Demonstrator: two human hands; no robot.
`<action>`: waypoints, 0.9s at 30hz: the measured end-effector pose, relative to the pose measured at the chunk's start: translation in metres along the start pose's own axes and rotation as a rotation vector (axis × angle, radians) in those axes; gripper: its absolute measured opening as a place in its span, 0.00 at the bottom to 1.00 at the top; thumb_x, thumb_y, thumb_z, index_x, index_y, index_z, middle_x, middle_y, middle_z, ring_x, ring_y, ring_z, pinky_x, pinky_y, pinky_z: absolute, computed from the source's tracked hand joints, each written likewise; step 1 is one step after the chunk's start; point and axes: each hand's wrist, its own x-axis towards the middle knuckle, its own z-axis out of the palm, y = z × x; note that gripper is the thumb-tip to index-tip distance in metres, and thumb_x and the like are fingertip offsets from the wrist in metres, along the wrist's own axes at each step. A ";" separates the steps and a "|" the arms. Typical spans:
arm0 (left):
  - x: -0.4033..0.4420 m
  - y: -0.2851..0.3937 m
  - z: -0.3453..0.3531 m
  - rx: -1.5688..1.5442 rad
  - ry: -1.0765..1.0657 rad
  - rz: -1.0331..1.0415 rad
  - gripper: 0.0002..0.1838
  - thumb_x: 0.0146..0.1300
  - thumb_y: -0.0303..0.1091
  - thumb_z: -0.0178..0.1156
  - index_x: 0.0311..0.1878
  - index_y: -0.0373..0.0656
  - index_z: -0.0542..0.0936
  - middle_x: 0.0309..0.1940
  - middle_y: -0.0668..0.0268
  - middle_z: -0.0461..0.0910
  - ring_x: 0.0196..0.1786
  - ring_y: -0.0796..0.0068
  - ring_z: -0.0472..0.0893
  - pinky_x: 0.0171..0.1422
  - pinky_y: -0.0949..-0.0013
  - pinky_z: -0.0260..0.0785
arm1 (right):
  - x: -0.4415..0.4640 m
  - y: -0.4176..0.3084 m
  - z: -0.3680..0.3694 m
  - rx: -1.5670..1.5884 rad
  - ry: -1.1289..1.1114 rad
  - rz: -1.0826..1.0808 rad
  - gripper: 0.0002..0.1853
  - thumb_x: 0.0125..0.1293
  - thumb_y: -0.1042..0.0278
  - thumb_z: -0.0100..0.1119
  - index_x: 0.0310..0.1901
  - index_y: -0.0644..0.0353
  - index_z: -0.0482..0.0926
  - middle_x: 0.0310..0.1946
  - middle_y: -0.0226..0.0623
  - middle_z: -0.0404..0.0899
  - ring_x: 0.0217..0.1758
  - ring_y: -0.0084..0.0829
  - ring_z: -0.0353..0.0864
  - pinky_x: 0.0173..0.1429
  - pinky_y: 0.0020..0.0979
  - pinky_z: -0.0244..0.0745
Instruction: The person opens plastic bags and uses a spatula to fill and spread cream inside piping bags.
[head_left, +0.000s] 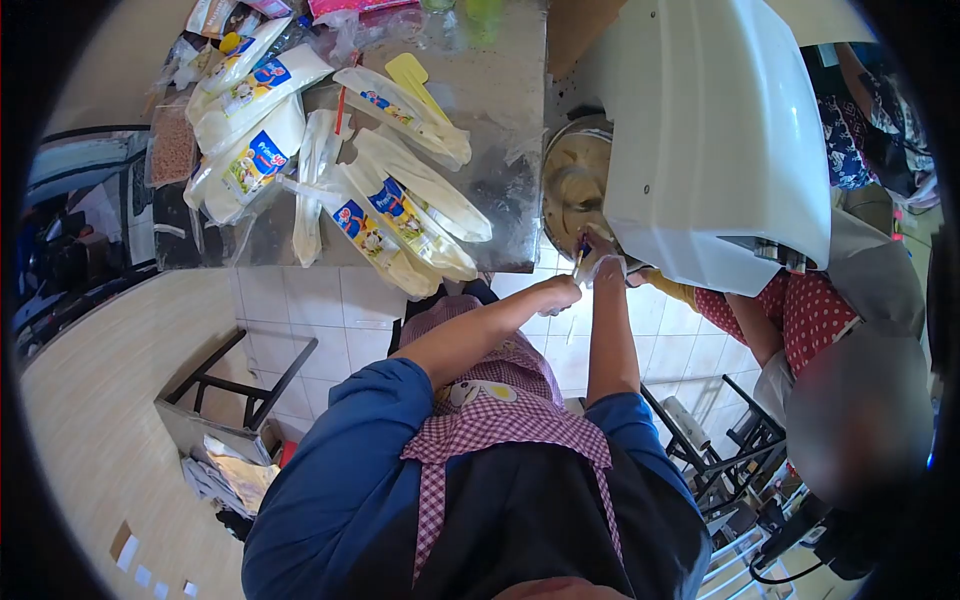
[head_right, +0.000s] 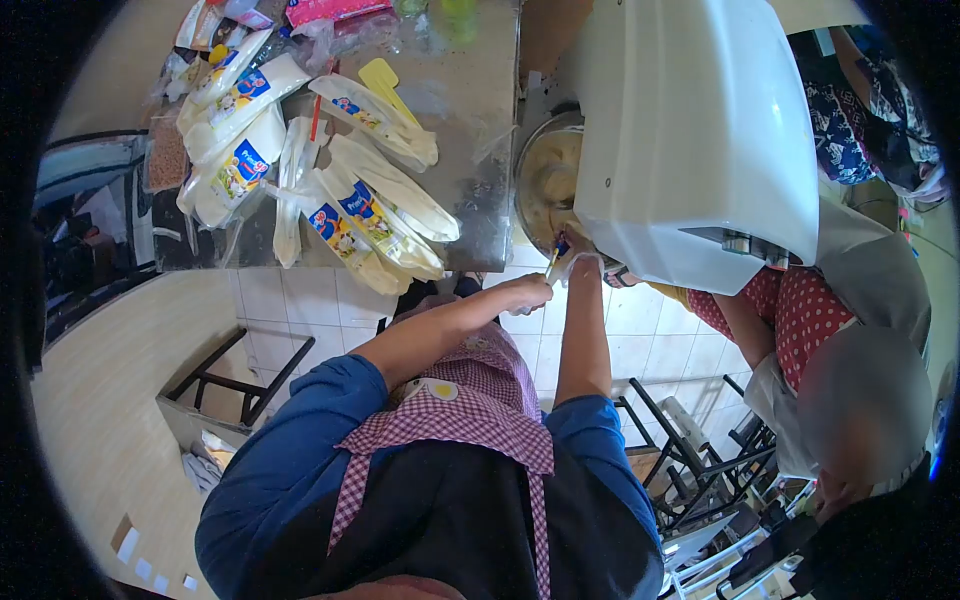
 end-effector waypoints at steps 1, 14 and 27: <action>0.000 -0.001 0.000 0.017 0.000 -0.009 0.06 0.52 0.29 0.46 0.25 0.38 0.70 0.17 0.65 0.68 0.17 0.73 0.67 0.17 0.65 0.57 | -0.004 -0.003 0.011 0.068 0.149 0.049 0.09 0.65 0.63 0.52 0.30 0.57 0.73 0.20 0.33 0.72 0.22 0.30 0.73 0.26 0.31 0.72; 0.013 -0.019 0.006 -0.187 0.024 0.051 0.11 0.55 0.35 0.48 0.23 0.39 0.71 0.14 0.66 0.68 0.15 0.74 0.66 0.16 0.66 0.56 | -0.041 0.046 0.016 0.015 0.365 0.229 0.15 0.67 0.61 0.50 0.49 0.60 0.70 0.35 0.42 0.77 0.37 0.35 0.78 0.40 0.34 0.75; -0.014 -0.006 0.000 -0.077 0.073 -0.007 0.09 0.55 0.33 0.45 0.24 0.39 0.69 0.14 0.67 0.67 0.14 0.75 0.65 0.14 0.66 0.55 | -0.002 0.025 0.016 0.388 0.489 -0.042 0.09 0.67 0.67 0.48 0.32 0.64 0.68 0.22 0.39 0.69 0.24 0.34 0.71 0.29 0.35 0.72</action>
